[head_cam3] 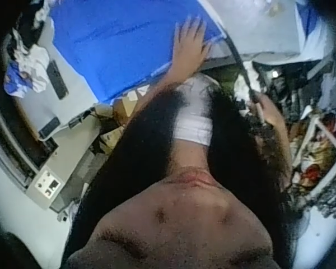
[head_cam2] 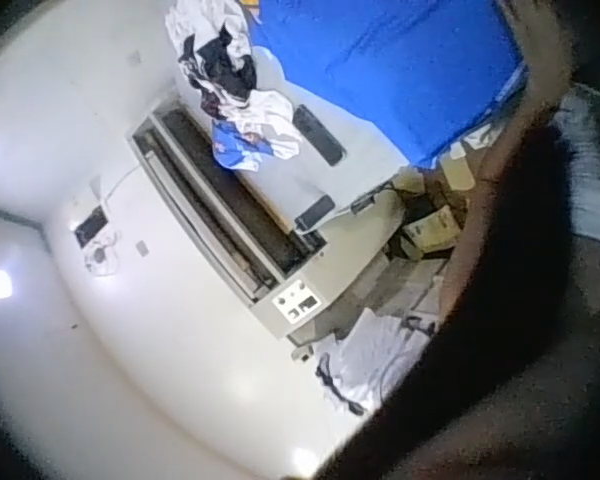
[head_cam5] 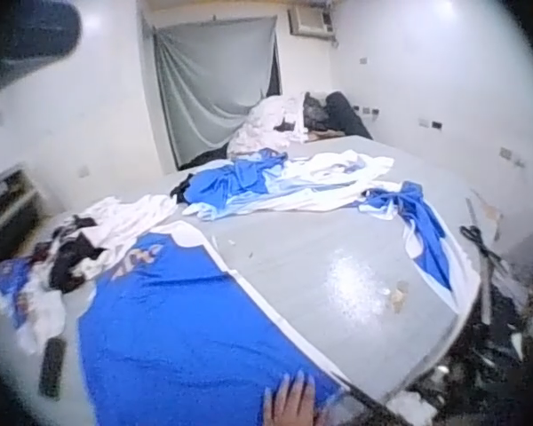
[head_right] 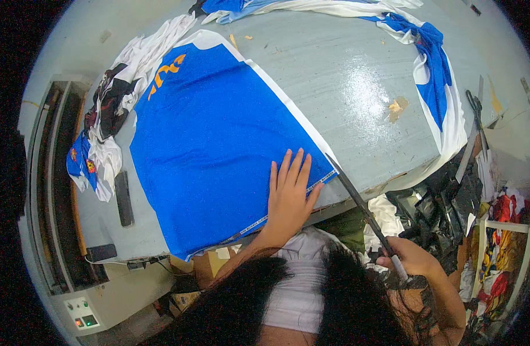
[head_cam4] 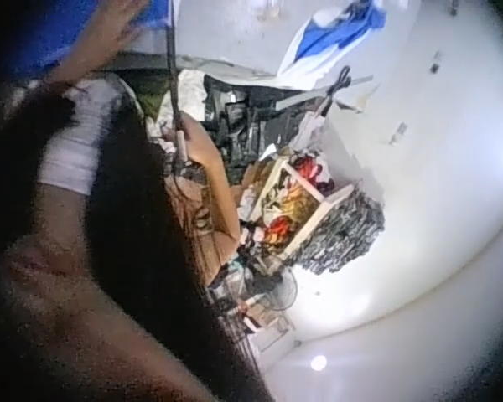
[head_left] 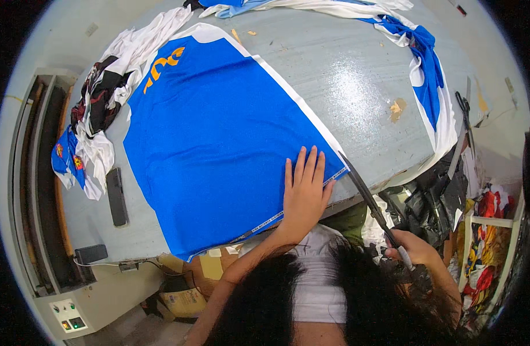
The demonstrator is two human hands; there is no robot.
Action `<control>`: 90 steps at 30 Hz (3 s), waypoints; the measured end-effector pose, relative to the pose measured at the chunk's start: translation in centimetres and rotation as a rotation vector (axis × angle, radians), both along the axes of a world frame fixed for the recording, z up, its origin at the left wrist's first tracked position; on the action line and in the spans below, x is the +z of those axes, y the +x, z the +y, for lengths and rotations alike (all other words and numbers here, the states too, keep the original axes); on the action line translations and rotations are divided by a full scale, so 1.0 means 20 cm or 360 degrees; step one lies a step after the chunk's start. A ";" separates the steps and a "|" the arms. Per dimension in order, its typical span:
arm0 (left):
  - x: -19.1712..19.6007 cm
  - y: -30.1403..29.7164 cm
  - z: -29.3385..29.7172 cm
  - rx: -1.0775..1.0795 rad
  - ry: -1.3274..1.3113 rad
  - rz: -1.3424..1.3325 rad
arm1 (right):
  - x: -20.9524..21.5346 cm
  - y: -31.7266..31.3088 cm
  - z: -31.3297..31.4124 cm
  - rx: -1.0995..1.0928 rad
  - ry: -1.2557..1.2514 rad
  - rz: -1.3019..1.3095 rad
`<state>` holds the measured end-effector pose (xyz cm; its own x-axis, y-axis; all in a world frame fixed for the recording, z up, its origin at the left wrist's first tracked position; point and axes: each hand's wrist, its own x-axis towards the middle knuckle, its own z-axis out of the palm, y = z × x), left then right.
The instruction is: Cutting out blue and white sports jerseys from a large sheet of fabric using scissors.
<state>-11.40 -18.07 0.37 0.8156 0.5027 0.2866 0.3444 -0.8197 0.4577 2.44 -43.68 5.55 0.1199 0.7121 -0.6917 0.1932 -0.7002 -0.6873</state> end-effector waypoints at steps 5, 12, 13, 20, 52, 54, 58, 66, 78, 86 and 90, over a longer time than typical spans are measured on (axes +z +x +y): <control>-0.01 -0.02 0.02 0.0003 -0.0009 0.0035 | 0.07 -0.01 0.05 -0.0032 -0.0107 -0.0053; -0.04 -0.04 0.02 0.0043 0.0031 0.0066 | 0.04 0.00 0.07 0.0145 -0.0105 -0.0248; -0.04 -0.03 0.02 0.0035 0.0022 0.0054 | 0.07 -0.01 0.07 0.0144 -0.0108 -0.0313; -0.03 -0.02 0.03 0.0013 0.0020 0.0043 | 0.06 -0.02 0.02 0.0159 -0.0074 -0.0475; -0.03 -0.04 0.01 0.0093 -0.0023 -0.0009 | 0.17 -0.04 0.28 0.0375 -0.0253 -0.0539; -0.02 -0.03 0.01 0.0072 -0.0031 -0.0029 | 0.20 -0.05 0.31 0.0371 -0.0151 -0.0567; -0.04 -0.06 0.02 0.0117 -0.0010 0.0047 | 0.23 -0.04 0.48 0.0375 -0.0172 -0.0433; -0.02 -0.05 0.02 0.0095 -0.0034 0.0012 | 0.15 -0.07 0.41 0.0356 -0.0107 -0.0645; -0.03 -0.06 0.03 0.0108 -0.0064 -0.0017 | 0.16 -0.05 0.58 0.0458 -0.0270 -0.0745; -0.03 -0.07 0.03 0.0096 -0.0042 0.0007 | 0.14 -0.05 0.61 0.0410 -0.0144 -0.0640; -0.03 -0.08 0.03 0.0086 -0.0022 0.0007 | 0.21 -0.04 0.73 0.0459 -0.0348 -0.0651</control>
